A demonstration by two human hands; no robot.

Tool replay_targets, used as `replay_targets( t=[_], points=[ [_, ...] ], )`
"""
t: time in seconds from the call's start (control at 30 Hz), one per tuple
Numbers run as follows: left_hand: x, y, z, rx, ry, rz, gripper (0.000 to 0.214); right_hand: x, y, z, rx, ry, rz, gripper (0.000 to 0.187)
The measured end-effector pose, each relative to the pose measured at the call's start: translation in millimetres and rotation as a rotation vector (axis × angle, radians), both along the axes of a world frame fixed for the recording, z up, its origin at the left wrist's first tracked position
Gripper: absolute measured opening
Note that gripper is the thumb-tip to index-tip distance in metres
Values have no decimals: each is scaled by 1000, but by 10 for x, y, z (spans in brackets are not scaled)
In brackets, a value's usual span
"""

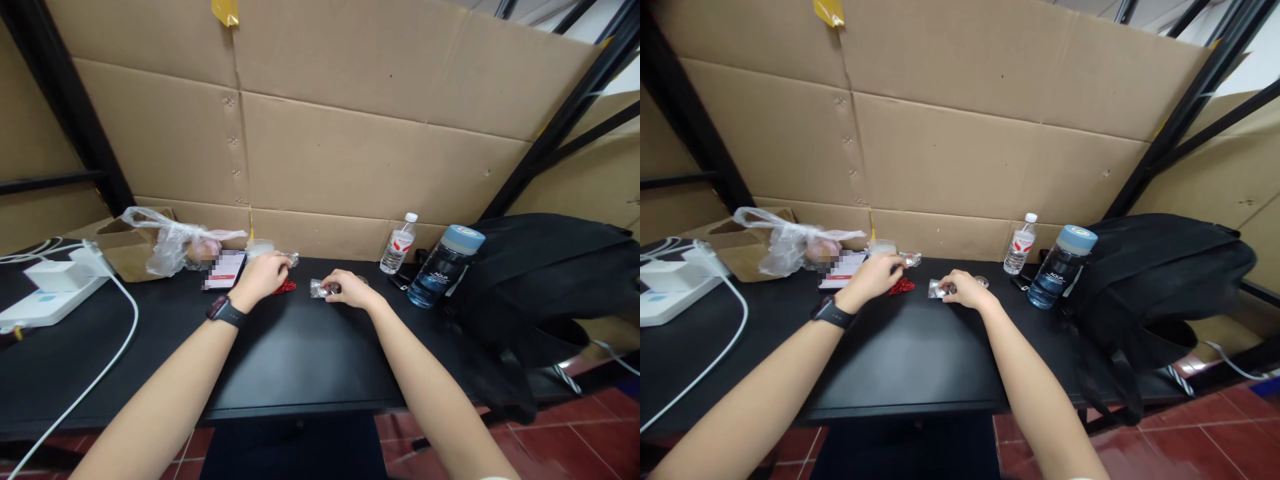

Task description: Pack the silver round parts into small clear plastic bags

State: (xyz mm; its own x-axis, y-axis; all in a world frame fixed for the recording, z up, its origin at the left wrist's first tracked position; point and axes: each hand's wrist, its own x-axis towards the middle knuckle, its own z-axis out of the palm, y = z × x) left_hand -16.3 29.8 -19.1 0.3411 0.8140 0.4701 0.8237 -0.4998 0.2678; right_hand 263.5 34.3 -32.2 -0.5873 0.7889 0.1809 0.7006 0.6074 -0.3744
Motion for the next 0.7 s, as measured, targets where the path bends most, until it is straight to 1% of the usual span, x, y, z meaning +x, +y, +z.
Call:
replay_targets(
  t=[0.1, 0.2, 0.3, 0.4, 0.47, 0.53, 0.63, 0.7],
  points=[
    [-269, 158, 3, -41, -52, -8, 27, -66, 193, -127, 88, 20, -82, 29],
    [-362, 221, -56, -86, -68, -49, 27, -161, 425, -194, 141, -16, -126, 23],
    [-338, 211, -101, -140, -36, -117, 27, -295, 616, -210, 170, -65, -135, 33],
    [-288, 180, -115, -141, -1, -190, 28, -420, 721, -193, 152, -127, -141, 47],
    [-269, 163, -113, -123, 14, -178, 27, -455, 738, -156, 154, -147, -143, 50],
    [-267, 150, -104, -122, 36, -128, 23, -428, 714, -92, 160, -151, -151, 47],
    [-288, 127, -69, -168, 87, -72, 21, -259, 600, 38, 132, -188, -184, 41],
    [-296, 104, -36, -185, 117, -42, 17, -77, 480, 115, 90, -256, -199, 43]
  ],
)
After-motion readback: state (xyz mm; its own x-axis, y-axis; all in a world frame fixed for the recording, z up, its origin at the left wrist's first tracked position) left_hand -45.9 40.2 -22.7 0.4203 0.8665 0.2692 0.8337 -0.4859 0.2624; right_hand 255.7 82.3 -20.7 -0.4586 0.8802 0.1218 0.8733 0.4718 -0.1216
